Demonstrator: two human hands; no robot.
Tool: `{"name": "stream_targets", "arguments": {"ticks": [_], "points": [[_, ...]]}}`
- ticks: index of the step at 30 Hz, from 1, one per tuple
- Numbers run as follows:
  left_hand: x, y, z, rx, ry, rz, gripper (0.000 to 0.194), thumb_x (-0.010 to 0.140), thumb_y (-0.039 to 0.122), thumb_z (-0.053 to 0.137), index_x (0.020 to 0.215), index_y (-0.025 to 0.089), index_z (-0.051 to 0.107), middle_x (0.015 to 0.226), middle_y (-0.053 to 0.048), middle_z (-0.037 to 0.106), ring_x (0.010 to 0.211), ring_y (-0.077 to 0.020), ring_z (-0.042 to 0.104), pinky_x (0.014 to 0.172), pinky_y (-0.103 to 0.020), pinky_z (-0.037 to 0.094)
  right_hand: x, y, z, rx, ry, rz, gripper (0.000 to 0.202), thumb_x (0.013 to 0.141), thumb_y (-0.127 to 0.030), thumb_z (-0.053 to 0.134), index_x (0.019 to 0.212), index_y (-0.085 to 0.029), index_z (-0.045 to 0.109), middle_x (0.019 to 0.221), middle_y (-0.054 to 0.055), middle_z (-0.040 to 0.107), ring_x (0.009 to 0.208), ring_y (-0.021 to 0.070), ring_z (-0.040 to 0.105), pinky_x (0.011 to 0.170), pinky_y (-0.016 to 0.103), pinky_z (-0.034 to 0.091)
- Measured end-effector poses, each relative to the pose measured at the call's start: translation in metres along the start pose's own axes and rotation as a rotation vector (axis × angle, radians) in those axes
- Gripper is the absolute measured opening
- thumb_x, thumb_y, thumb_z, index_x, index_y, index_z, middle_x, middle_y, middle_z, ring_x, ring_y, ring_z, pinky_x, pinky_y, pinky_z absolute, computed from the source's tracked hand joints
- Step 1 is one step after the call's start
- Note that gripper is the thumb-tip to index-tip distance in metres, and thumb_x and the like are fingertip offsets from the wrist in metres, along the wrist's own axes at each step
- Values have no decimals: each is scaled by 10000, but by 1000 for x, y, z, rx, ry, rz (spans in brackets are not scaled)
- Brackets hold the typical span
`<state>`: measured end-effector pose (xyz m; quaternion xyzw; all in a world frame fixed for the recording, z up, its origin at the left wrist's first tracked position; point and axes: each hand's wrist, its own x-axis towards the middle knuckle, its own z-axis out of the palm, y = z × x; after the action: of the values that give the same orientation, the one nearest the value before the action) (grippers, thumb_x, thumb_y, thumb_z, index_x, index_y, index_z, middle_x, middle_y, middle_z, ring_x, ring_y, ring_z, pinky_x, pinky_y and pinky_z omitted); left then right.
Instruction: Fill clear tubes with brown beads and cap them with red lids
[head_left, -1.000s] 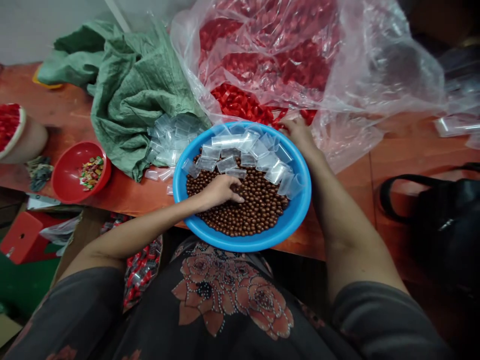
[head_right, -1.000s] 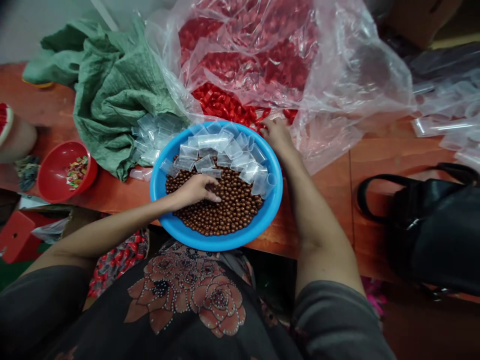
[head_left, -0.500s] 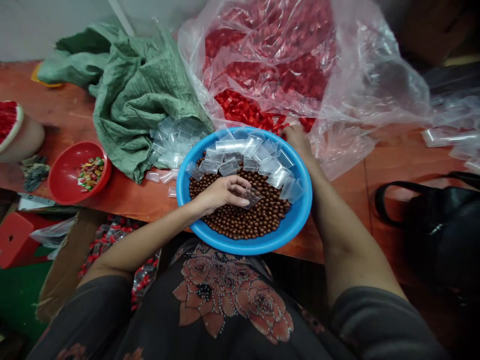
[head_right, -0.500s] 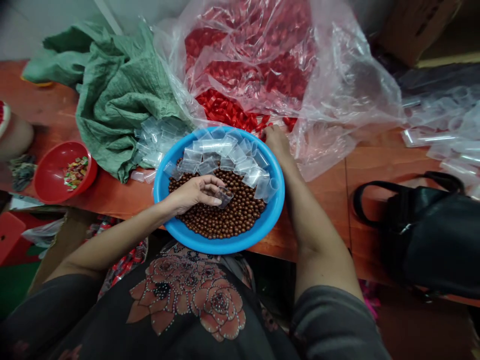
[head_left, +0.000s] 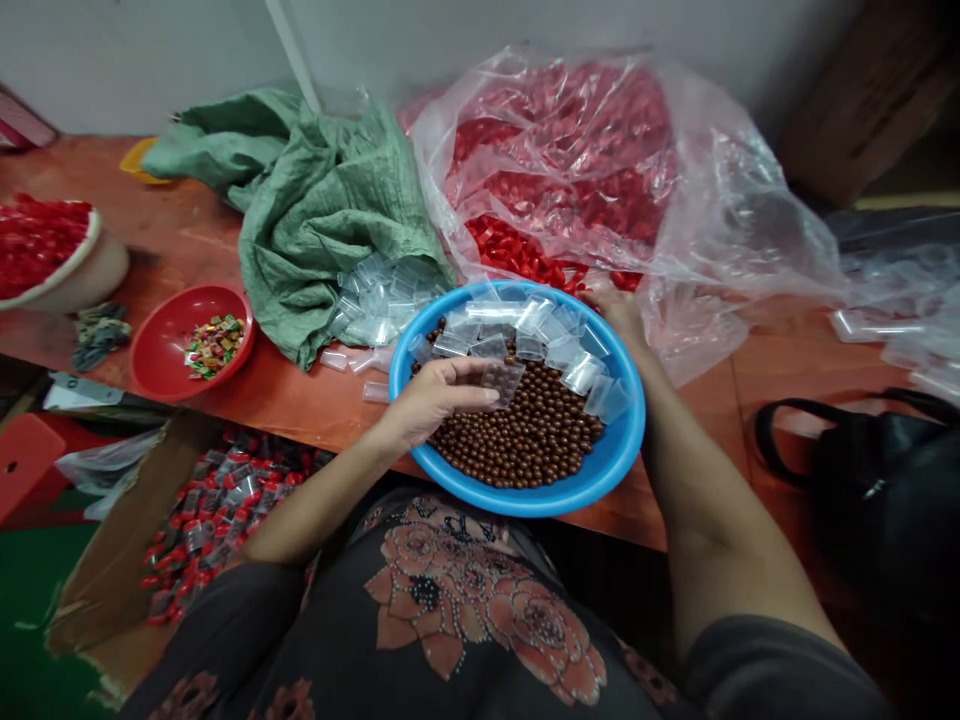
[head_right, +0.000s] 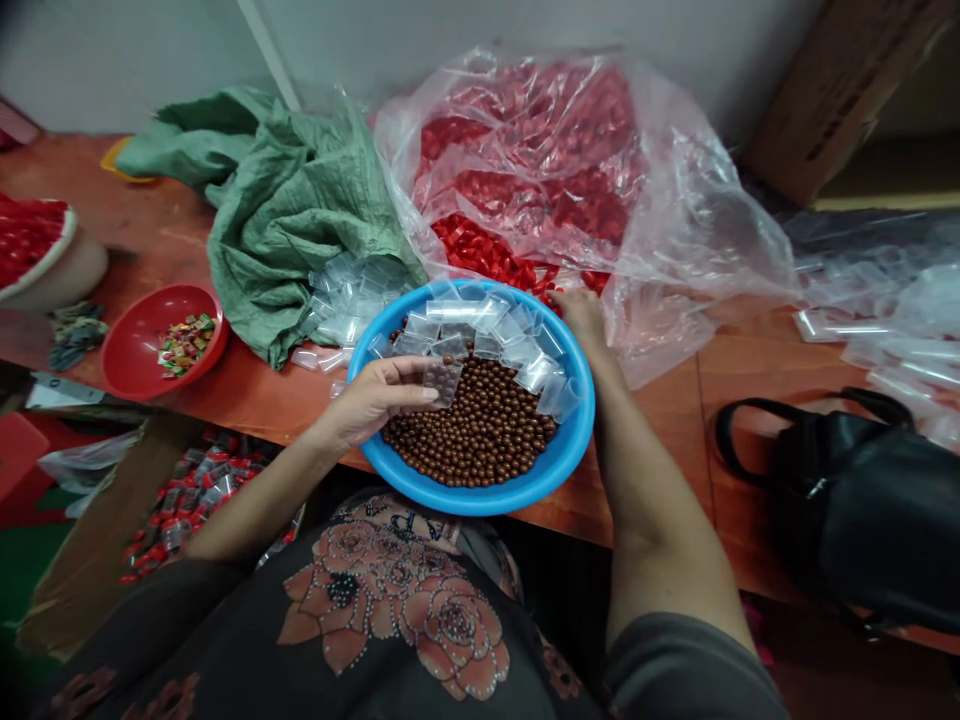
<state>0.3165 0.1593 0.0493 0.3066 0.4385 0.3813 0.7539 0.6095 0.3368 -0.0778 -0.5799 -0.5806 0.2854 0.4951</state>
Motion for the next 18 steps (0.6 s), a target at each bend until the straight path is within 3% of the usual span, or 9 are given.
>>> {"name": "stream_targets", "arguments": {"ticks": [2, 5, 9, 11, 13, 15, 18], "points": [[-3, 3, -3, 39, 10, 21, 407, 652, 147, 810, 1055, 150, 753, 1022, -74, 762, 892, -158, 695, 864, -326, 554, 3, -2, -5, 69, 134, 45, 233, 527, -90, 794, 750, -41, 747, 645, -16, 705, 610, 25, 541, 724, 228, 383], [-6, 5, -10, 131, 38, 44, 349, 676, 179, 788, 1022, 143, 762, 1009, -76, 759, 833, -140, 682, 795, -293, 555, 5, -11, -20, 181, 377, 108, 215, 687, -82, 707, 896, -103, 751, 745, -11, 713, 619, 30, 566, 662, 205, 403], [-10, 2, -17, 203, 18, 74, 371, 696, 219, 771, 1060, 148, 758, 1028, -80, 756, 850, -144, 676, 790, -290, 554, -11, -49, -46, 525, 591, 145, 259, 832, -38, 540, 930, -201, 717, 693, -54, 653, 506, 45, 572, 572, 206, 440], [-11, 0, -18, 233, 7, 95, 389, 701, 234, 767, 1080, 147, 753, 1039, -82, 755, 861, -145, 674, 788, -286, 553, -32, -80, -52, 790, 527, 109, 247, 850, -48, 535, 879, -219, 710, 683, -45, 670, 553, 76, 636, 613, 225, 506], [-11, -1, -19, 262, 8, 109, 399, 708, 239, 757, 1097, 147, 749, 1060, -83, 754, 863, -145, 671, 780, -284, 554, -58, -111, -50, 881, 406, 112, 195, 827, -58, 583, 823, -202, 715, 693, -31, 694, 556, 78, 649, 619, 214, 546], [-11, -2, -18, 277, 3, 122, 402, 713, 245, 752, 1105, 155, 749, 1074, -79, 754, 867, -149, 671, 779, -288, 554, -87, -136, -38, 924, 232, 172, 117, 744, -84, 699, 813, -177, 712, 713, -15, 712, 600, 92, 683, 630, 194, 578], [-9, -5, -17, 328, -11, 176, 382, 729, 261, 753, 1100, 168, 756, 1085, -71, 756, 892, -155, 673, 815, -296, 546, -128, -159, -13, 913, -23, 295, 189, 679, -192, 826, 814, -183, 694, 784, -4, 740, 660, 99, 709, 664, 173, 601]]}}
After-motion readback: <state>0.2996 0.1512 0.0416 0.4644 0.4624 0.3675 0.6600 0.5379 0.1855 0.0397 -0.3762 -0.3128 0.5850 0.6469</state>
